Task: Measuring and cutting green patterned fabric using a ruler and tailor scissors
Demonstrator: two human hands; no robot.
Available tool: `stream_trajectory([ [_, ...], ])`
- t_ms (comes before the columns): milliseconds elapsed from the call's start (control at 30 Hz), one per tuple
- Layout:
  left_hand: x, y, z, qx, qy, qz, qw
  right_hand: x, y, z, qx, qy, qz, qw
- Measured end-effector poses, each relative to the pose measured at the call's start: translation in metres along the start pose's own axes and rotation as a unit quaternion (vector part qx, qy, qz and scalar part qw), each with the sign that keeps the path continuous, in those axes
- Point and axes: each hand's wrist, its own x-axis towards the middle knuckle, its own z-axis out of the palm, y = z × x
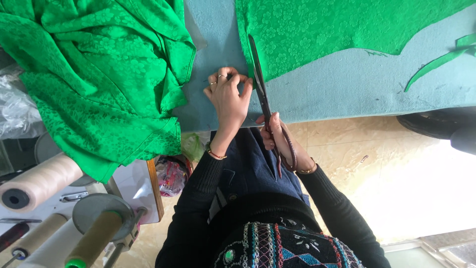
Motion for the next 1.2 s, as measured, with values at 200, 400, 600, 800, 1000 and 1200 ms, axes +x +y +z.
stream_trajectory([
  [200, 0.003, 0.002, -0.01, -0.006, -0.017, 0.006, 1.0, 0.001, -0.002, 0.007, -0.02, 0.03, -0.002, 0.999],
  [400, 0.009, 0.001, -0.021, -0.016, -0.037, 0.018, 0.999, 0.019, -0.018, 0.014, 0.044, 0.015, 0.025, 0.999],
  [600, 0.013, -0.004, -0.022, -0.011, -0.049, 0.022, 0.998, 0.03, -0.036, 0.02, 0.051, 0.019, 0.043, 0.998],
  [800, 0.018, -0.008, -0.029, -0.011, -0.058, 0.043, 0.997, 0.033, -0.039, 0.021, 0.003, 0.026, 0.039, 0.999],
  [1000, 0.023, -0.017, -0.034, -0.036, -0.065, 0.063, 0.995, 0.057, -0.048, 0.018, 0.044, 0.014, 0.042, 0.998],
  [1200, 0.027, -0.023, -0.035, -0.056, -0.078, 0.076, 0.992, 0.061, -0.065, 0.024, 0.029, 0.018, 0.042, 0.999],
])
